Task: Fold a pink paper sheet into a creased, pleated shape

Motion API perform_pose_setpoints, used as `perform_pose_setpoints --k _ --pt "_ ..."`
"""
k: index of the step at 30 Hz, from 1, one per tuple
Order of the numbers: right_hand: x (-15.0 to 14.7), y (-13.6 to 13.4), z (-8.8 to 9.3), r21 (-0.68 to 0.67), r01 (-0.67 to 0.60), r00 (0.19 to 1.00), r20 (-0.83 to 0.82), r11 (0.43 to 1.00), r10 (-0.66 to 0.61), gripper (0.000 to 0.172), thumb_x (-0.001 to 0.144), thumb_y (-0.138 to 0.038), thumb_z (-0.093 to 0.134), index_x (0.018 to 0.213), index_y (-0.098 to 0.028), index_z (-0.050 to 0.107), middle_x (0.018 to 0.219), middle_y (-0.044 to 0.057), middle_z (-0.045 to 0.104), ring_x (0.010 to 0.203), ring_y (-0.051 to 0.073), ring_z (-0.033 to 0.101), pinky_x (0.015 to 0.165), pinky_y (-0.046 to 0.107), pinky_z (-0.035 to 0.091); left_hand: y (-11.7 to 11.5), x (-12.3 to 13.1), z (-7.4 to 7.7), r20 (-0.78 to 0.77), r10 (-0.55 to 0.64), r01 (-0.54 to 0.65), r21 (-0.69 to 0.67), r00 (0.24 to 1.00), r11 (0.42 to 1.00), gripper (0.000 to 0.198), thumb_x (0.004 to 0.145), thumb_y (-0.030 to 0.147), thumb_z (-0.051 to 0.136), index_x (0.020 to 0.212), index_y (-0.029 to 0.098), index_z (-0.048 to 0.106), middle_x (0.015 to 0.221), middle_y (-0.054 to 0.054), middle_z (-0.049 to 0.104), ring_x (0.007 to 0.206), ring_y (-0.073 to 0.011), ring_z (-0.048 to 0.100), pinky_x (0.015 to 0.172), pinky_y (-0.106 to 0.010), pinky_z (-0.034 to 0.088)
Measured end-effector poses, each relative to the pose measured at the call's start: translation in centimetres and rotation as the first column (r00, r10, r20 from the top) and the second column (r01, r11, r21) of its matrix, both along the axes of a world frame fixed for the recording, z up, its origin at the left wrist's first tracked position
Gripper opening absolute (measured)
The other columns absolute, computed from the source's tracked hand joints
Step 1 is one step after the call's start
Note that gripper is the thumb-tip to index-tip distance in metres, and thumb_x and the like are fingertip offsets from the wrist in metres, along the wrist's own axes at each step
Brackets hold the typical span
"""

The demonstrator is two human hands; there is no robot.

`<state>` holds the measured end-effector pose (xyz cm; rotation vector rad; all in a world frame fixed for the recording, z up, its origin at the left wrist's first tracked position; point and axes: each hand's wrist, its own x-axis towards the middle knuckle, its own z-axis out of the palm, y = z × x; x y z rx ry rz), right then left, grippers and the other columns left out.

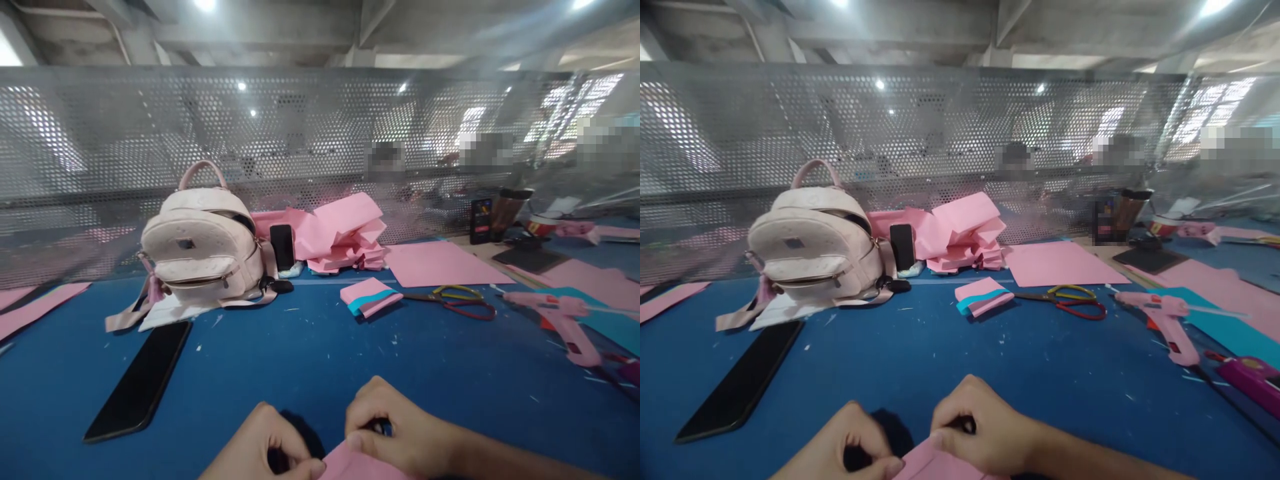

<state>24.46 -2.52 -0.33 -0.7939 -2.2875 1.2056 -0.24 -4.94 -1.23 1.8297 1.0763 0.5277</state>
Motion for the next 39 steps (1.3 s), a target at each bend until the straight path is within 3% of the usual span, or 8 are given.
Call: perform_pose_setpoints --k 6,9,13,19,29,31,36,39 --pt "0.5 1.1 -0.1 0.001 0.034 0.999 0.023 0.999 -0.034 0.042 0.093 -0.040 0.050 0.061 -0.016 0.060 0.055 -0.004 0.045 0.053 0.009 0.040 0.053 0.022 0.031 0.6 -1.0 -0.6 0.055 0.089 -0.088 -0.021 0.995 0.996 0.030 0.077 0.039 0.068 0.053 0.021 0.068 0.051 0.000 0.058 0.051 -0.0127 0.048 0.048 -0.021 0.035" --pt "1.0 2.1 0.0 0.036 0.049 0.998 0.034 0.998 -0.051 0.045 0.095 -0.043 0.048 0.060 -0.016 0.057 0.056 -0.004 0.042 0.053 0.009 0.038 0.054 0.023 0.030 1.1 -0.7 -0.1 0.063 0.108 -0.103 -0.074 0.992 0.992 0.032 0.075 0.038 0.068 0.050 0.020 0.064 0.048 0.002 0.050 0.049 -0.0121 0.042 0.046 -0.022 0.030" --pt "1.4 2.9 0.1 0.029 0.090 0.996 -0.003 0.995 -0.090 0.050 0.095 -0.051 0.047 0.059 -0.017 0.049 0.057 -0.004 0.037 0.052 0.010 0.034 0.051 0.024 0.026 1.9 -0.4 0.7 0.072 0.047 -0.034 -0.180 0.996 0.983 0.042 0.082 0.041 0.060 0.048 0.017 0.055 0.048 0.004 0.037 0.048 -0.0096 0.031 0.047 -0.024 0.023" --pt "1.7 3.3 0.0 -0.017 0.226 0.973 -0.040 0.974 -0.227 0.047 0.094 -0.048 0.052 0.059 -0.018 0.044 0.058 -0.005 0.034 0.055 0.010 0.032 0.052 0.025 0.023 2.5 -0.8 0.8 0.176 0.147 -0.089 -0.299 0.973 0.950 0.027 0.078 0.041 0.066 0.070 0.016 0.062 0.058 0.005 0.045 0.055 -0.0105 0.036 0.052 -0.023 0.026" --pt "1.7 2.7 0.1 0.001 0.322 0.945 -0.053 0.947 -0.321 0.049 0.096 -0.049 0.046 0.059 -0.019 0.042 0.060 -0.003 0.034 0.057 0.012 0.032 0.053 0.027 0.023 2.7 -0.8 0.3 0.155 0.251 -0.231 -0.136 0.955 0.963 0.042 0.082 0.048 0.062 0.060 0.021 0.039 0.052 0.010 0.029 0.051 -0.0088 0.023 0.048 -0.023 0.017" --pt "1.8 2.7 0.2 -0.011 0.338 0.939 -0.071 0.941 -0.338 0.048 0.096 -0.050 0.045 0.060 -0.018 0.044 0.061 -0.003 0.037 0.058 0.013 0.034 0.054 0.027 0.025 2.7 -0.7 0.3 0.175 0.253 -0.225 -0.163 0.952 0.961 0.042 0.081 0.048 0.064 0.061 0.021 0.040 0.052 0.010 0.031 0.049 -0.0080 0.025 0.047 -0.022 0.018" --pt "2.1 3.1 0.2 -0.031 0.398 0.911 -0.109 0.917 -0.399 0.047 0.095 -0.054 0.046 0.062 -0.019 0.044 0.063 -0.002 0.038 0.061 0.014 0.037 0.056 0.027 0.030 3.0 -0.8 0.4 0.234 0.199 -0.125 -0.300 0.952 0.946 0.025 0.079 0.041 0.066 0.079 0.017 0.058 0.056 0.007 0.049 0.046 -0.0085 0.043 0.048 -0.021 0.038" --pt "2.2 3.2 0.2 -0.043 0.403 0.908 -0.107 0.914 -0.405 0.048 0.094 -0.056 0.046 0.062 -0.020 0.044 0.063 -0.002 0.038 0.061 0.014 0.036 0.056 0.027 0.030 3.2 -1.0 0.2 0.211 0.215 -0.151 -0.281 0.954 0.948 0.028 0.078 0.042 0.067 0.070 0.017 0.056 0.051 0.007 0.047 0.041 -0.0074 0.040 0.042 -0.019 0.034"
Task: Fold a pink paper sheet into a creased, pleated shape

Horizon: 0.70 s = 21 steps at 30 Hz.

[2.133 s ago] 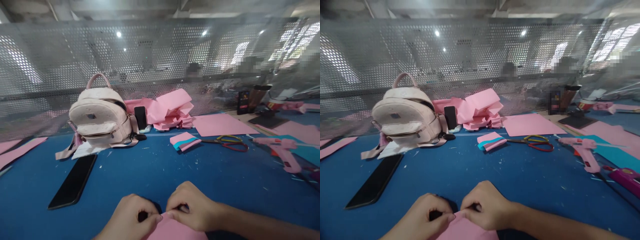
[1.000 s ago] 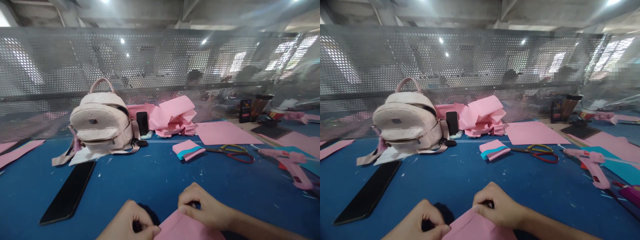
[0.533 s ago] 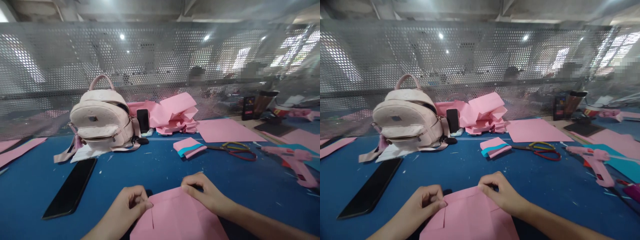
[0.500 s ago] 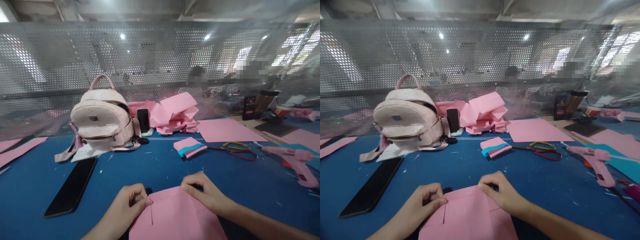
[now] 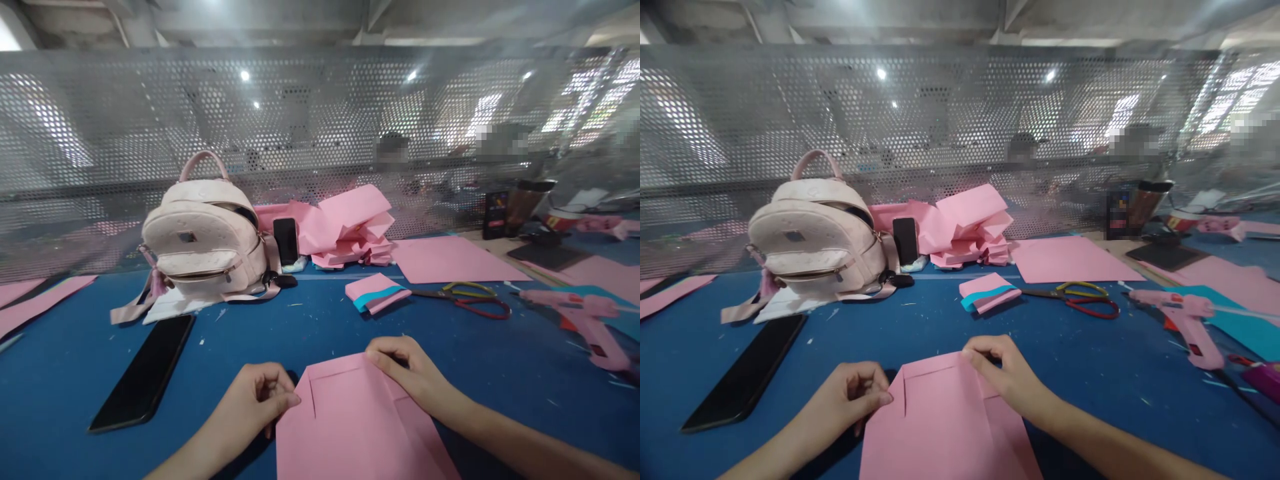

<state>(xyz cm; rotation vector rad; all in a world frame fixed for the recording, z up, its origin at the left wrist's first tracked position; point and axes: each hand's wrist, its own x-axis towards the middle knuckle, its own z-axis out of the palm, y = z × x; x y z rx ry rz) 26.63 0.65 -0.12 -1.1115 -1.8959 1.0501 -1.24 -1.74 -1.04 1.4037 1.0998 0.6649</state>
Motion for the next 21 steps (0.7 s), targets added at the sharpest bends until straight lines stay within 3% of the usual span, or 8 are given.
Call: perform_pose_setpoints --k 4,7,10,13,18,21 --pt "0.0 0.0 0.0 0.000 0.017 0.999 -0.030 1.000 -0.017 0.048 0.094 -0.054 0.047 0.061 -0.020 0.040 0.063 -0.003 0.034 0.060 0.013 0.032 0.055 0.026 0.029 -0.1 -0.2 -0.4 -0.023 -0.003 0.003 0.011 1.000 1.000 0.035 0.082 0.047 0.064 0.066 0.020 0.048 0.045 0.007 0.048 0.036 -0.0077 0.041 0.037 -0.018 0.027" --pt "0.0 0.0 0.0 -0.004 0.045 0.998 -0.039 0.999 -0.046 0.048 0.094 -0.053 0.047 0.062 -0.020 0.035 0.064 -0.004 0.028 0.060 0.012 0.028 0.053 0.026 0.025 -0.4 -0.1 -0.2 -0.029 -0.017 0.018 0.022 0.999 1.000 0.038 0.084 0.051 0.061 0.066 0.021 0.046 0.047 0.007 0.049 0.036 -0.0088 0.042 0.038 -0.019 0.029" --pt "-0.1 0.0 -0.1 -0.010 0.063 0.998 -0.022 0.998 -0.063 0.048 0.095 -0.055 0.045 0.063 -0.021 0.035 0.065 -0.004 0.028 0.060 0.013 0.028 0.053 0.026 0.025 -0.9 0.0 0.5 -0.072 -0.022 0.034 0.166 0.997 0.985 0.034 0.074 0.043 0.077 0.091 0.019 0.060 0.078 0.000 0.067 0.066 -0.0159 0.061 0.058 -0.022 0.044" --pt "-0.2 -0.1 -0.3 0.003 0.054 0.999 -0.002 0.999 -0.054 0.047 0.096 -0.055 0.044 0.064 -0.020 0.039 0.065 -0.003 0.033 0.061 0.013 0.032 0.054 0.026 0.027 -1.3 0.2 1.1 -0.189 -0.013 0.071 0.301 0.982 0.951 0.056 0.072 0.027 0.079 0.123 0.025 0.056 0.112 -0.002 0.068 0.096 -0.0217 0.062 0.079 -0.025 0.044" --pt "-0.1 -0.6 -0.4 0.057 -0.007 0.999 0.052 0.998 0.004 0.037 0.097 -0.048 0.045 0.075 -0.019 0.052 0.070 -0.001 0.048 0.065 0.014 0.046 0.059 0.026 0.036 -1.5 0.3 1.2 -0.266 -0.005 0.101 0.349 0.964 0.932 0.029 0.091 0.023 0.053 0.119 0.021 0.061 0.093 0.000 0.070 0.077 -0.0174 0.060 0.068 -0.023 0.040" --pt "-0.1 -1.0 -0.3 0.091 -0.063 0.995 0.079 0.994 0.056 0.024 0.091 -0.044 0.056 0.098 -0.021 0.058 0.092 0.003 0.062 0.085 0.019 0.058 0.076 0.030 0.045 -1.7 0.2 1.2 -0.262 -0.033 0.131 0.367 0.964 0.921 0.029 0.096 0.031 0.051 0.122 0.021 0.061 0.090 0.000 0.069 0.075 -0.0167 0.059 0.067 -0.022 0.039"
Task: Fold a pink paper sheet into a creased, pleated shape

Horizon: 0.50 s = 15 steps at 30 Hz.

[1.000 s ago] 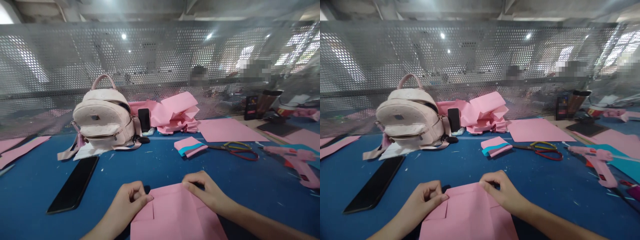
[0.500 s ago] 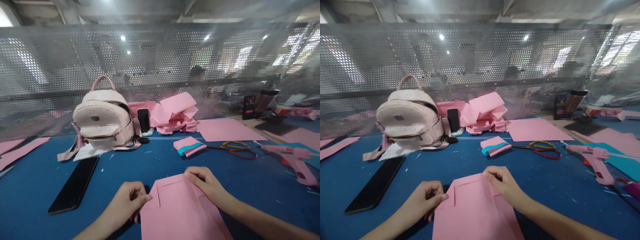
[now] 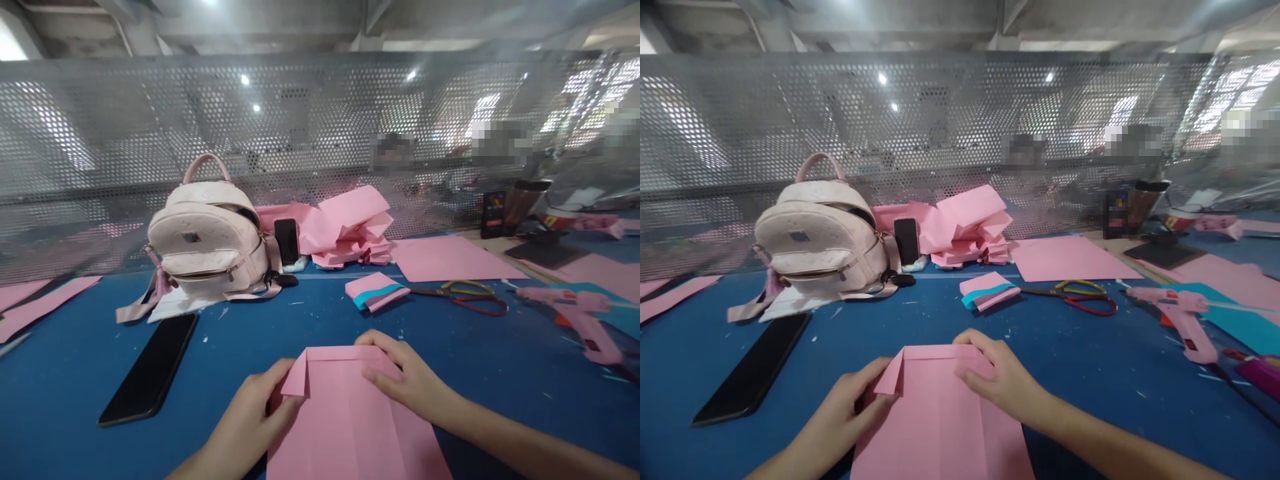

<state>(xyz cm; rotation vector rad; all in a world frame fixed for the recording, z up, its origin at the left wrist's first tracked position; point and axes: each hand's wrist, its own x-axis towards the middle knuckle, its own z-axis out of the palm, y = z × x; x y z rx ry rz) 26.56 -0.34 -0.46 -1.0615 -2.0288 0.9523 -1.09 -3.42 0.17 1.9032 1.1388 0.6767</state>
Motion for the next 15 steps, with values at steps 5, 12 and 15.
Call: perform_pose_setpoints --k 5,12,15 --pt "0.0 -0.3 -0.1 -0.032 0.003 0.999 0.052 0.999 -0.001 0.061 0.072 -0.035 0.076 0.125 -0.025 0.047 0.126 0.008 0.056 0.112 0.027 0.056 0.097 0.040 0.044 0.1 -0.5 -0.1 0.050 0.019 -0.018 -0.022 0.999 1.000 0.039 0.102 0.043 0.038 0.114 0.020 0.066 0.086 -0.001 0.066 0.074 -0.0168 0.056 0.065 -0.022 0.039" --pt "-0.4 -0.1 -0.3 -0.087 0.074 0.993 0.096 0.993 -0.065 0.050 0.075 -0.027 0.072 0.120 -0.026 0.050 0.119 0.006 0.060 0.106 0.025 0.059 0.092 0.037 0.047 1.1 -1.1 -1.0 0.201 0.190 -0.170 -0.114 0.961 0.979 0.047 0.099 0.053 0.041 0.099 0.019 0.074 0.082 -0.002 0.065 0.077 -0.0181 0.053 0.069 -0.023 0.042" --pt "-0.4 0.2 -0.2 -0.092 0.078 0.996 0.037 0.993 -0.075 0.036 0.084 -0.031 0.064 0.117 -0.025 0.051 0.109 0.005 0.062 0.097 0.022 0.061 0.085 0.035 0.048 1.2 -1.1 -0.9 0.239 0.212 -0.182 -0.140 0.948 0.973 0.050 0.097 0.055 0.044 0.083 0.016 0.073 0.074 -0.001 0.060 0.069 -0.0158 0.048 0.063 -0.022 0.039"
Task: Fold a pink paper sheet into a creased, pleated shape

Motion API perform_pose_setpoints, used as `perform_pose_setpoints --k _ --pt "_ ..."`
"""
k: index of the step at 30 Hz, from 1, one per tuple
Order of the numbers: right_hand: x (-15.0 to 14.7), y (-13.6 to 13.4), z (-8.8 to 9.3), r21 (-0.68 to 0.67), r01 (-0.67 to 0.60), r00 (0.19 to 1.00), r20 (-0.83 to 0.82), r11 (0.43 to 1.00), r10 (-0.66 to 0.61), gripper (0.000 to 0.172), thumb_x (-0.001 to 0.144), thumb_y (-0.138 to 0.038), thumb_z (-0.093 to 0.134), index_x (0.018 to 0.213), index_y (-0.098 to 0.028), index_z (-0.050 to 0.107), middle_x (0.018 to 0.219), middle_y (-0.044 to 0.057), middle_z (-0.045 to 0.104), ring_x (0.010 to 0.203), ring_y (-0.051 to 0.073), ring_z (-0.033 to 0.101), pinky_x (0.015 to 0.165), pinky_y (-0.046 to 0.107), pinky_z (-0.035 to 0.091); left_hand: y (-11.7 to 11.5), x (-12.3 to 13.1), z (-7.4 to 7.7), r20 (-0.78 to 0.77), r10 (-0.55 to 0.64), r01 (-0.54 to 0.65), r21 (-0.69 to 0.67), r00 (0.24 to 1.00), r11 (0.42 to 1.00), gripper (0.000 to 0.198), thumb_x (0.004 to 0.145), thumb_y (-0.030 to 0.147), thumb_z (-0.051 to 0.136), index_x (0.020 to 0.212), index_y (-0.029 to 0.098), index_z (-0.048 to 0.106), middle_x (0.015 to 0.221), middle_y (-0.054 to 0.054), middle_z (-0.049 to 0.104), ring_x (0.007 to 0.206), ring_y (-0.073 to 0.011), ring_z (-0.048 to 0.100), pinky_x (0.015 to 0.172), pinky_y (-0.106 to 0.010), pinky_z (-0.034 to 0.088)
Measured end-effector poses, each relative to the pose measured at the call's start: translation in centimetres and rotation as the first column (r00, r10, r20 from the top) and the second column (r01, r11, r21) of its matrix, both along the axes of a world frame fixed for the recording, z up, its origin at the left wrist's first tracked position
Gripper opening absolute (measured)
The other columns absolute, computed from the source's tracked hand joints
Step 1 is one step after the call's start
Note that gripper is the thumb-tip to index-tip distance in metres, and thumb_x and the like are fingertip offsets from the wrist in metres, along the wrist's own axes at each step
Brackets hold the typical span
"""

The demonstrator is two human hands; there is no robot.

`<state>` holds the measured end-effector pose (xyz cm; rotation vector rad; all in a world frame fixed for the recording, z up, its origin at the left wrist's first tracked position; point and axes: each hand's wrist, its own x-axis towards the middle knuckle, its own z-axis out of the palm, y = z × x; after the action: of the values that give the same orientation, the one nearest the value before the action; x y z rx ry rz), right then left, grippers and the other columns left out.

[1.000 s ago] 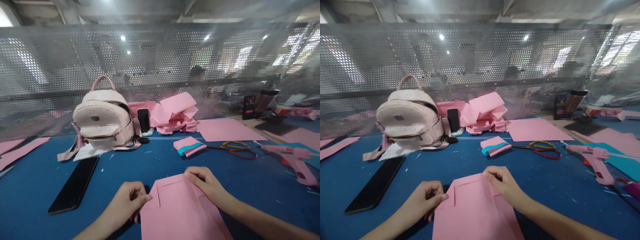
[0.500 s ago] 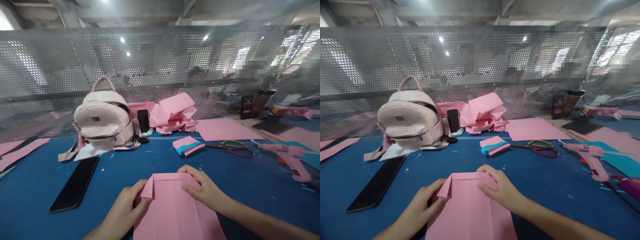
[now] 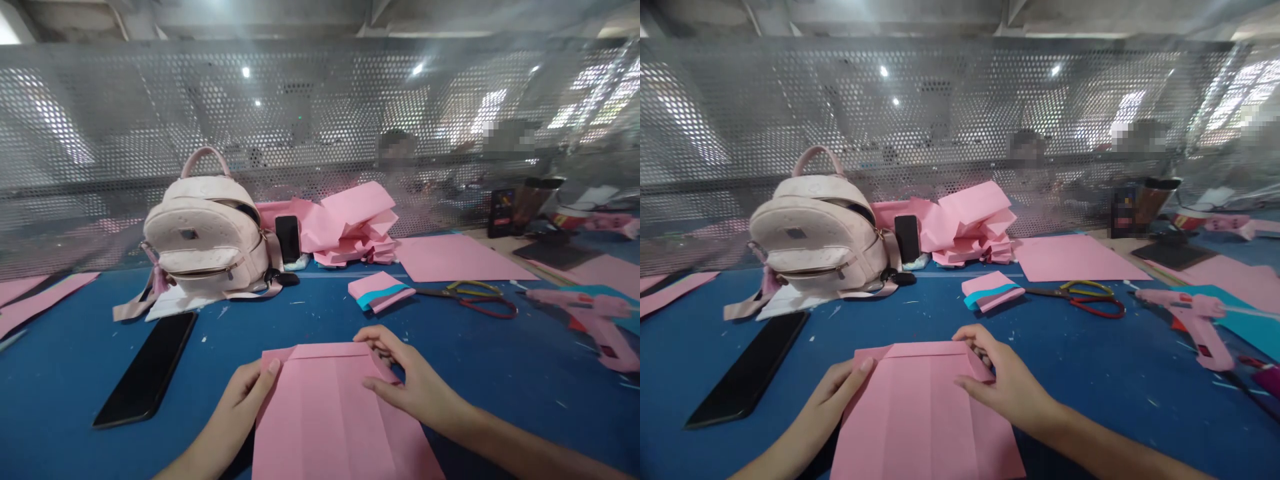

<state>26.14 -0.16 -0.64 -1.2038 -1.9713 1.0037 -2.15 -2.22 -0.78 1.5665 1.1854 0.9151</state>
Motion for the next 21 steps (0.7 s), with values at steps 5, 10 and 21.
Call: perform_pose_setpoints --k 5,10,21 --pt "0.1 0.6 0.3 -0.035 0.070 0.995 -0.063 0.997 -0.072 0.025 0.096 -0.045 0.044 0.107 -0.025 0.055 0.082 0.001 0.060 0.076 0.020 0.058 0.065 0.030 0.044 0.1 0.2 0.2 0.032 0.005 -0.004 -0.019 0.999 1.000 0.053 0.094 0.059 0.046 0.069 0.015 0.063 0.065 0.002 0.047 0.062 -0.0127 0.036 0.057 -0.022 0.033" --pt "0.8 1.2 -0.2 -0.070 0.152 0.981 -0.107 0.986 -0.159 0.033 0.096 -0.055 0.044 0.101 -0.026 0.059 0.068 -0.003 0.045 0.058 0.015 0.041 0.052 0.026 0.030 0.4 0.1 -0.1 0.059 0.015 -0.014 -0.024 0.998 1.000 0.057 0.092 0.063 0.048 0.063 0.015 0.056 0.062 0.003 0.040 0.059 -0.0111 0.030 0.054 -0.022 0.029" --pt "0.6 1.0 0.2 -0.209 0.081 0.925 -0.349 0.974 -0.152 0.029 0.092 -0.052 0.055 0.097 -0.024 0.055 0.063 -0.006 0.040 0.054 0.012 0.035 0.050 0.025 0.025 0.2 -0.2 -0.5 0.256 0.053 -0.010 -0.164 0.965 0.986 0.045 0.092 0.055 0.057 0.080 0.015 0.075 0.067 0.001 0.056 0.063 -0.0118 0.042 0.059 -0.021 0.033"
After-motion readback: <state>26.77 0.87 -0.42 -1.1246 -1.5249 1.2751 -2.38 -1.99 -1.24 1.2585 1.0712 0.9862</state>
